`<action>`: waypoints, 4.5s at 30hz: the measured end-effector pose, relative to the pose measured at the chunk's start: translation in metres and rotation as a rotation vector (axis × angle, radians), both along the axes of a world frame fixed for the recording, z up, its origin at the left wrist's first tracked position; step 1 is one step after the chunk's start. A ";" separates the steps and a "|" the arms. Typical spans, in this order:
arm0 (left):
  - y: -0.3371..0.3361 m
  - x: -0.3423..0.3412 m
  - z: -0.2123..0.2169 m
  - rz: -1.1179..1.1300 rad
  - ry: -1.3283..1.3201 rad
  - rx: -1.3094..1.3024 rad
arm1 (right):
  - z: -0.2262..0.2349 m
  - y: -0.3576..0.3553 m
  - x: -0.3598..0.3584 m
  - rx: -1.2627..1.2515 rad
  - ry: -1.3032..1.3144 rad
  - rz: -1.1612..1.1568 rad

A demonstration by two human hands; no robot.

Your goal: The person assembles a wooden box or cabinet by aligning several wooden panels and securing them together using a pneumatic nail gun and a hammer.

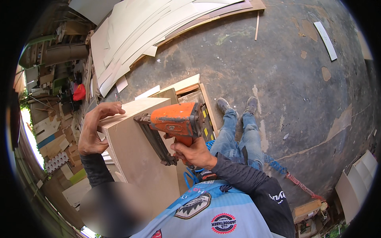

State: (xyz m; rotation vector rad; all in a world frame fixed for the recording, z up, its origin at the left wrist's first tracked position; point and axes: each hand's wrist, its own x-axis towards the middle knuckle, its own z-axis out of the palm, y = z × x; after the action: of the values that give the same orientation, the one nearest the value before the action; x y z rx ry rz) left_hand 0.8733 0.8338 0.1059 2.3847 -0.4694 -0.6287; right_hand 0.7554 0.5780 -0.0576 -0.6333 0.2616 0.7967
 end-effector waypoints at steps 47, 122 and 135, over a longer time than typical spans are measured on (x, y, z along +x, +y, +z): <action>0.026 -0.050 0.042 0.170 -0.510 0.126 | -0.086 -0.050 0.085 -0.367 0.285 -0.365; -0.230 -0.414 -0.056 1.870 -0.287 0.879 | -0.213 -0.086 0.266 -0.464 0.144 0.400; -0.267 -0.217 -0.095 1.887 -1.200 0.358 | -0.176 -0.027 0.269 -0.439 0.088 0.578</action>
State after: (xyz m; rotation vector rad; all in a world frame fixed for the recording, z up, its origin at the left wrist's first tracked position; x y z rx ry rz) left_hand 0.6562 0.5663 0.0109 2.0025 1.4538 1.6018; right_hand 1.0239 0.5509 -0.2338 -1.1151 0.3441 1.3417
